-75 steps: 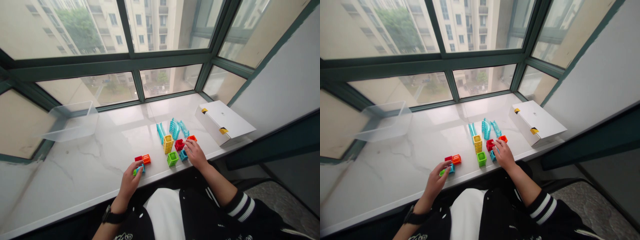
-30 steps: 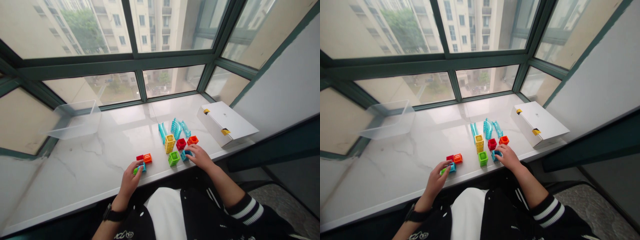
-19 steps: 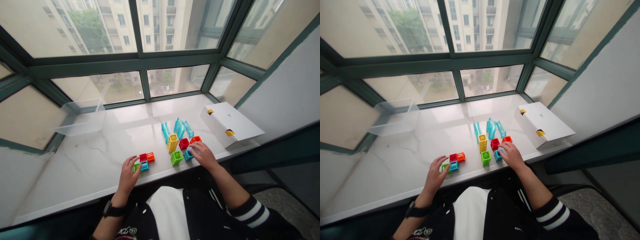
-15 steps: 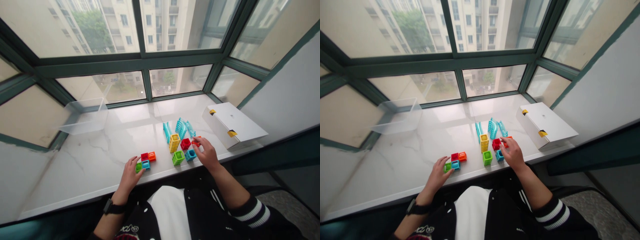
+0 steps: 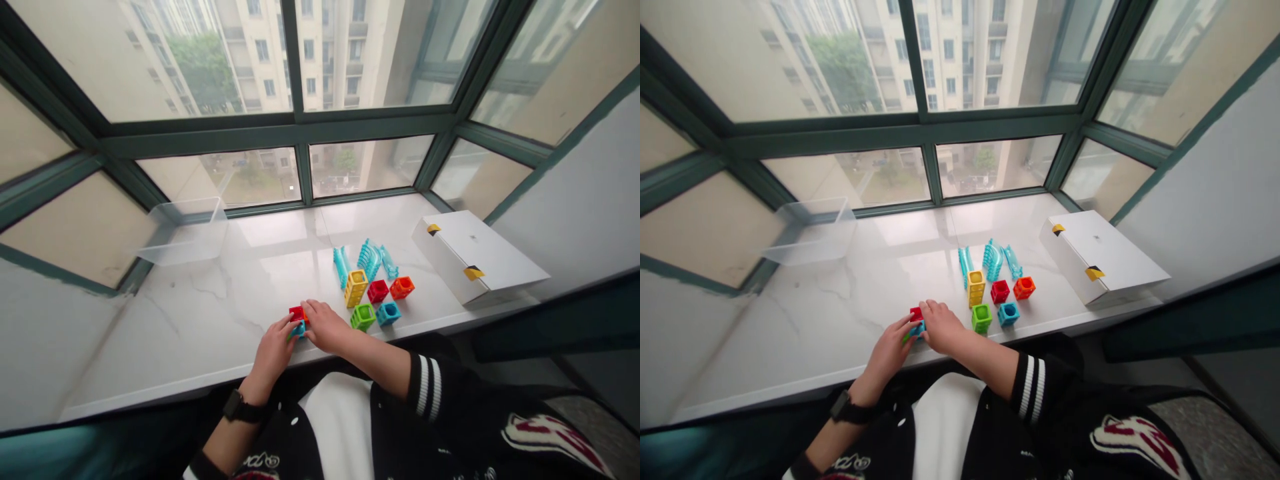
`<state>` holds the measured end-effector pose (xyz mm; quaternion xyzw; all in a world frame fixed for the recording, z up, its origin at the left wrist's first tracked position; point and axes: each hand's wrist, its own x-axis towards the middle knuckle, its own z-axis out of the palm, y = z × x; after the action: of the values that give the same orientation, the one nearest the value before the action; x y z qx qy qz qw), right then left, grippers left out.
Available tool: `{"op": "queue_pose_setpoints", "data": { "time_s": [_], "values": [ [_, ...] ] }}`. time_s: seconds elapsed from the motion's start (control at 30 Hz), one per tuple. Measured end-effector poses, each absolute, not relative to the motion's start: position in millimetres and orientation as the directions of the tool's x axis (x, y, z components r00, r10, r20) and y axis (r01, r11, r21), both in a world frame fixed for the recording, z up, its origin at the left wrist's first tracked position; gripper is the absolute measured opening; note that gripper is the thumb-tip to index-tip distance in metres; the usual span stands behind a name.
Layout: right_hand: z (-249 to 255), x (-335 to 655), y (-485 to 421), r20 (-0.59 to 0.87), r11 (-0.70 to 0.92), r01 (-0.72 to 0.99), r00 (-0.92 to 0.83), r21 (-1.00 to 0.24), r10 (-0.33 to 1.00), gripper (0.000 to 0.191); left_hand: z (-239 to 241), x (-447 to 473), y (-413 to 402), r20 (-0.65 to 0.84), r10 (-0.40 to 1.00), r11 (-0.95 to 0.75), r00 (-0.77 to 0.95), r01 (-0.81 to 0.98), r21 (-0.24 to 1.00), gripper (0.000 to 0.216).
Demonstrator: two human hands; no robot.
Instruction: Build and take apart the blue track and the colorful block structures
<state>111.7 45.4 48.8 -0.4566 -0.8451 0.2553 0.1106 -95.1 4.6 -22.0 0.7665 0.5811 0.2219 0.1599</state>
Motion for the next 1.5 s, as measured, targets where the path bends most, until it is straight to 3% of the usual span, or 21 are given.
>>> {"op": "queue_pose_setpoints", "data": {
  "time_s": [0.1, 0.23, 0.47, 0.57, 0.7, 0.8, 0.9, 1.0, 1.1, 1.2, 1.37, 1.5],
  "values": [
    [25, 101, 51, -0.170, 0.363, 0.819, -0.475, -0.445, 0.863, 0.070, -19, -98, 1, 0.131, 0.958, -0.287, 0.256, 0.807, 0.517, 0.040],
    [15, 100, 52, -0.200, 0.332, 0.863, -0.427, -0.380, 0.882, 0.046, -14, -98, -1, 0.116, 0.957, -0.286, 0.266, 0.802, 0.524, 0.042],
    [28, 114, 45, -0.152, 0.344, 0.821, -0.452, -0.455, 0.879, 0.029, -15, -96, -1, 0.124, 0.962, -0.271, 0.243, 0.799, 0.537, 0.041],
    [49, 125, 42, 0.028, 0.390, 0.718, -0.460, -0.576, 0.888, 0.036, -17, -95, 0, 0.131, 0.963, -0.267, 0.234, 0.791, 0.550, 0.039],
    [82, 139, 39, 0.260, 0.421, 0.396, -0.399, -0.816, 0.879, 0.041, -19, -90, 5, 0.144, 0.963, -0.271, 0.229, 0.789, 0.551, 0.034],
    [98, 145, 36, 0.293, 0.361, 0.180, -0.318, -0.915, 0.901, 0.041, -14, -83, 10, 0.150, 0.957, -0.290, 0.250, 0.780, 0.555, 0.032],
    [101, 148, 33, 0.282, 0.316, 0.093, -0.269, -0.944, 0.921, 0.043, -1, -77, 11, 0.181, 0.958, -0.286, 0.222, 0.761, 0.582, 0.032],
    [100, 151, 29, 0.284, 0.308, 0.066, -0.243, -0.949, 0.928, 0.045, 21, -73, 7, 0.208, 0.966, -0.257, 0.152, 0.633, 0.730, 0.035],
    [101, 152, 28, 0.276, 0.295, 0.035, -0.262, -0.955, 0.925, 0.046, 43, -67, 2, 0.161, 0.976, -0.198, 0.146, 0.288, 0.937, 0.048],
    [102, 153, 27, 0.253, 0.264, -0.014, -0.333, -0.965, 0.908, 0.045, 61, -58, 0, 0.133, 0.977, -0.136, 0.169, 0.011, 0.991, 0.056],
    [104, 156, 27, 0.316, 0.331, -0.027, -0.379, -0.943, 0.870, 0.044, 79, -50, -1, 0.138, 0.987, -0.133, 0.082, -0.067, 0.989, 0.041],
    [107, 159, 26, 0.346, 0.353, -0.055, -0.387, -0.934, 0.855, 0.045, 85, -51, -3, 0.185, 0.972, -0.179, 0.143, -0.053, 0.982, 0.053]
  ]
}}
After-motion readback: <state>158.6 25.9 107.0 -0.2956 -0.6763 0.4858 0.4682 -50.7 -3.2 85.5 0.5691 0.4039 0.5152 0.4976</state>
